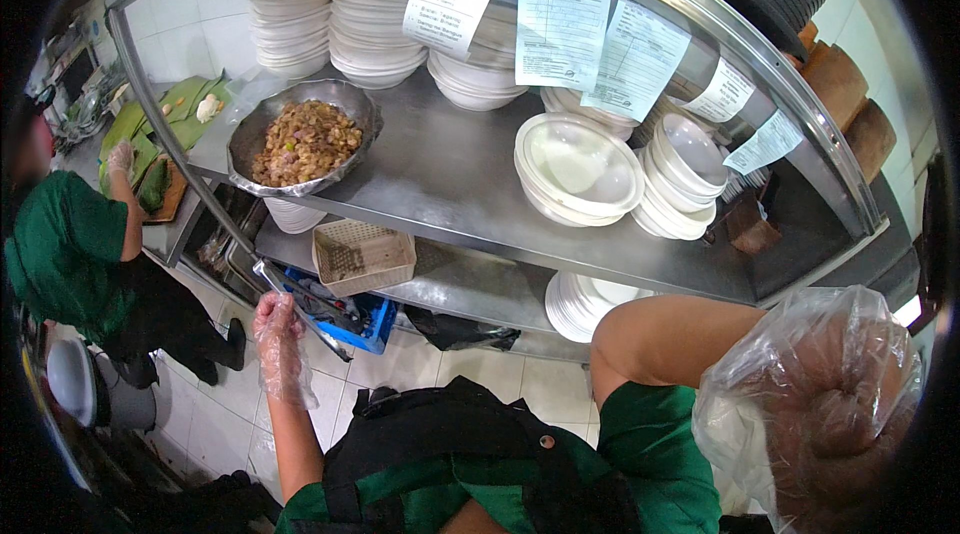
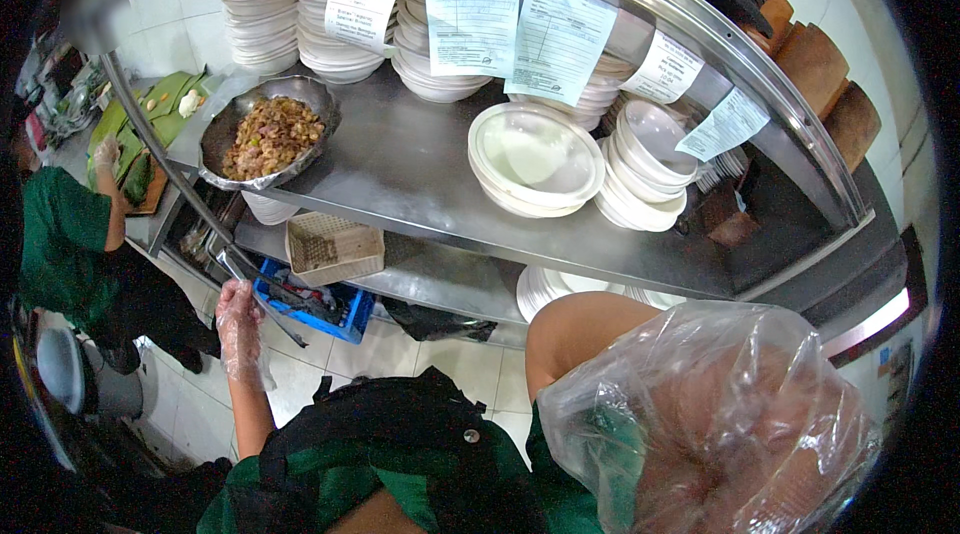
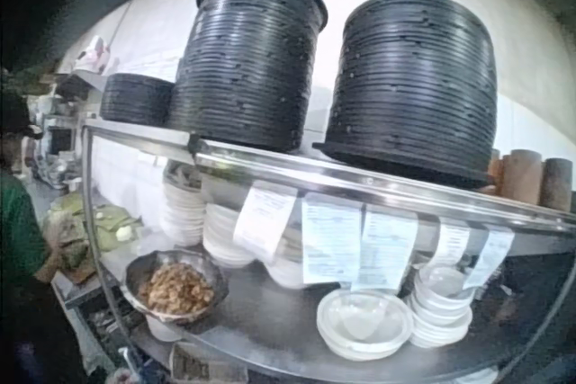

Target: The person assembles bento boxes by placing cooked meat and vegetables into compartmentalized containers that already contain rice balls and small eggs. They use tongs to transfer the cooked mixture from a large bowl into each compartment, then arrange the filled boxes on the counter.

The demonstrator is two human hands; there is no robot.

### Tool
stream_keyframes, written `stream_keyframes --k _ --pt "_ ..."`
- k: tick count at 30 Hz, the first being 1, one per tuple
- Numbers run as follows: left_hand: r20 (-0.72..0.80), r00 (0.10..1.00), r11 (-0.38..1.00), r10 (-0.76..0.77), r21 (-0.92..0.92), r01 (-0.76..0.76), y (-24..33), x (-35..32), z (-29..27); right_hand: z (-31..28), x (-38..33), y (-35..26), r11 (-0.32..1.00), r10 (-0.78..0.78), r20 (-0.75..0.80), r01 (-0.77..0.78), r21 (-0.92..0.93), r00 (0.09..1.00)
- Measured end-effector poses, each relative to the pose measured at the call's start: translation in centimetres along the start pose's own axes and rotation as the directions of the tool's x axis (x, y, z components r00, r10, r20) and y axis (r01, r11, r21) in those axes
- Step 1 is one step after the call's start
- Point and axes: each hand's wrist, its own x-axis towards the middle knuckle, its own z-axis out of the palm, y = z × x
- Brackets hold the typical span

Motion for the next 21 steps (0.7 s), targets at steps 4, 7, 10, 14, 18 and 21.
stream_keyframes --k 4,7,10,14,18,21 --pt "-0.037 0.999 0.999 0.013 0.045 -0.011 0.7 -0.1 -0.5 2.0 2.8 1.0 0.254 0.219 -0.045 -0.102 -0.962 0.975" --pt "-0.085 0.996 0.994 0.030 0.111 -0.020 1.2 0.6 -0.4 3.8 5.1 5.1 -0.265 0.372 -0.134 -0.033 -0.964 0.918" --pt "-0.064 0.998 0.999 -0.010 0.041 0.012 0.4 0.3 -1.9 2.3 6.8 13.1 0.132 0.298 -0.051 -0.094 -0.987 0.953" --pt "-0.169 0.984 0.991 0.053 0.131 -0.031 1.6 0.2 -4.4 -0.3 4.8 26.5 0.919 -0.037 -0.178 -0.036 -0.393 0.983" --pt "-0.190 0.976 0.950 0.109 0.307 -0.047 4.5 0.2 -6.0 -5.1 -2.5 31.0 0.404 0.055 -0.574 -0.544 -0.735 0.817" --pt "-0.125 0.990 0.919 0.064 0.393 -0.010 6.4 1.2 -5.9 -10.5 -7.8 34.1 -0.103 -0.011 -0.506 -0.504 -0.857 0.862"
